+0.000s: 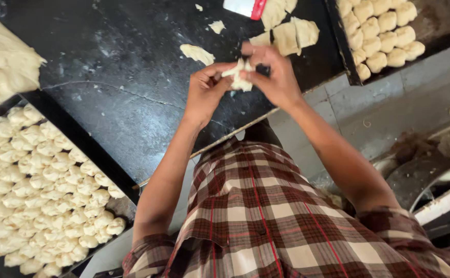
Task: The person cuts dough into small pieces using a bench scraper and shapes them into balls by hand before placing them on a tray.
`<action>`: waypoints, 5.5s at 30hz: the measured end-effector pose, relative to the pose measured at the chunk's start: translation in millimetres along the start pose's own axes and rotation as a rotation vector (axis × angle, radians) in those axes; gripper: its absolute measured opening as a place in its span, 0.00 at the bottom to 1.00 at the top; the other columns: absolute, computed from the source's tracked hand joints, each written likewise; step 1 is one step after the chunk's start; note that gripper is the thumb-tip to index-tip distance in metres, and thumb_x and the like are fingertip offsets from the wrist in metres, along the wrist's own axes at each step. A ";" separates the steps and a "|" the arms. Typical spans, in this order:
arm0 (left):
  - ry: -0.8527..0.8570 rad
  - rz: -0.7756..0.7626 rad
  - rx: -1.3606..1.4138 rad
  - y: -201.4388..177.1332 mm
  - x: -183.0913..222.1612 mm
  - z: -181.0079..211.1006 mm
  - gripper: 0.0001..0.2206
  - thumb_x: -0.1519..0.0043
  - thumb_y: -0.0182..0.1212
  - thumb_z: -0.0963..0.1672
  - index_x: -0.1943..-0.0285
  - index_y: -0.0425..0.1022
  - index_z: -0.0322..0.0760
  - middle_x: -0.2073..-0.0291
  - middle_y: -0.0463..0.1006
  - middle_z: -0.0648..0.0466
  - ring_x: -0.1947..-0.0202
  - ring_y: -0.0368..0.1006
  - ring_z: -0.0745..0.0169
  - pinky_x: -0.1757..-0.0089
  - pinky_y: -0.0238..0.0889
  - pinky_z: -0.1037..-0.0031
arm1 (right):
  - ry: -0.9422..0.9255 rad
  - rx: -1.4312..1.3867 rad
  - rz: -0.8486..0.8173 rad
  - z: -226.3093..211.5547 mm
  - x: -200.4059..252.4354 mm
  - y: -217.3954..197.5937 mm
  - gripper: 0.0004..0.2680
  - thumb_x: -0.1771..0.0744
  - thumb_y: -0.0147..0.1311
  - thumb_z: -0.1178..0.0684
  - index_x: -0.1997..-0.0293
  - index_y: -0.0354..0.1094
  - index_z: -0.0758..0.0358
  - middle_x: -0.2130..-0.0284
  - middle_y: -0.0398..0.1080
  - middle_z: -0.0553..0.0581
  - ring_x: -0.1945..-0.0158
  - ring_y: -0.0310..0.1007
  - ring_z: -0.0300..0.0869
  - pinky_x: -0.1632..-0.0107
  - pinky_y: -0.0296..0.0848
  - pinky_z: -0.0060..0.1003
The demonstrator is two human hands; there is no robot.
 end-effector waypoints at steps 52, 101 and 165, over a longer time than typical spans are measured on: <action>-0.288 -0.073 0.181 48.7 -34.6 40.5 0.19 0.30 0.51 0.37 0.29 0.66 0.29 0.45 0.77 0.49 0.49 0.77 0.63 0.43 0.74 0.65 | -0.295 0.414 0.108 -15.7 -17.1 -48.6 0.10 0.30 0.63 0.59 0.42 0.74 0.54 0.41 0.74 0.49 0.39 0.77 0.42 0.36 0.77 0.36; 0.116 0.624 0.531 -74.2 58.5 -31.9 0.17 0.29 0.50 0.43 0.38 0.70 0.22 0.41 0.76 0.46 0.42 0.74 0.54 0.42 0.67 0.66 | -0.101 0.288 -0.586 101.2 -61.0 91.5 0.10 0.29 0.56 0.55 0.41 0.72 0.61 0.46 0.74 0.58 0.39 0.71 0.51 0.35 0.69 0.45; -0.069 0.139 0.051 92.7 -63.4 7.2 0.20 0.31 0.51 0.33 0.30 0.73 0.27 0.51 0.79 0.52 0.62 0.70 0.72 0.54 0.68 0.74 | -0.557 0.412 -0.121 26.3 -0.6 -109.3 0.14 0.36 0.70 0.54 0.48 0.76 0.67 0.48 0.69 0.57 0.46 0.74 0.51 0.44 0.76 0.43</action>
Point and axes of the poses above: each hand's wrist, its own x-axis away from the middle knuckle, its own y-axis out of the palm, z = x × y, the point moved 3 cm from there along -x, towards the middle knuckle
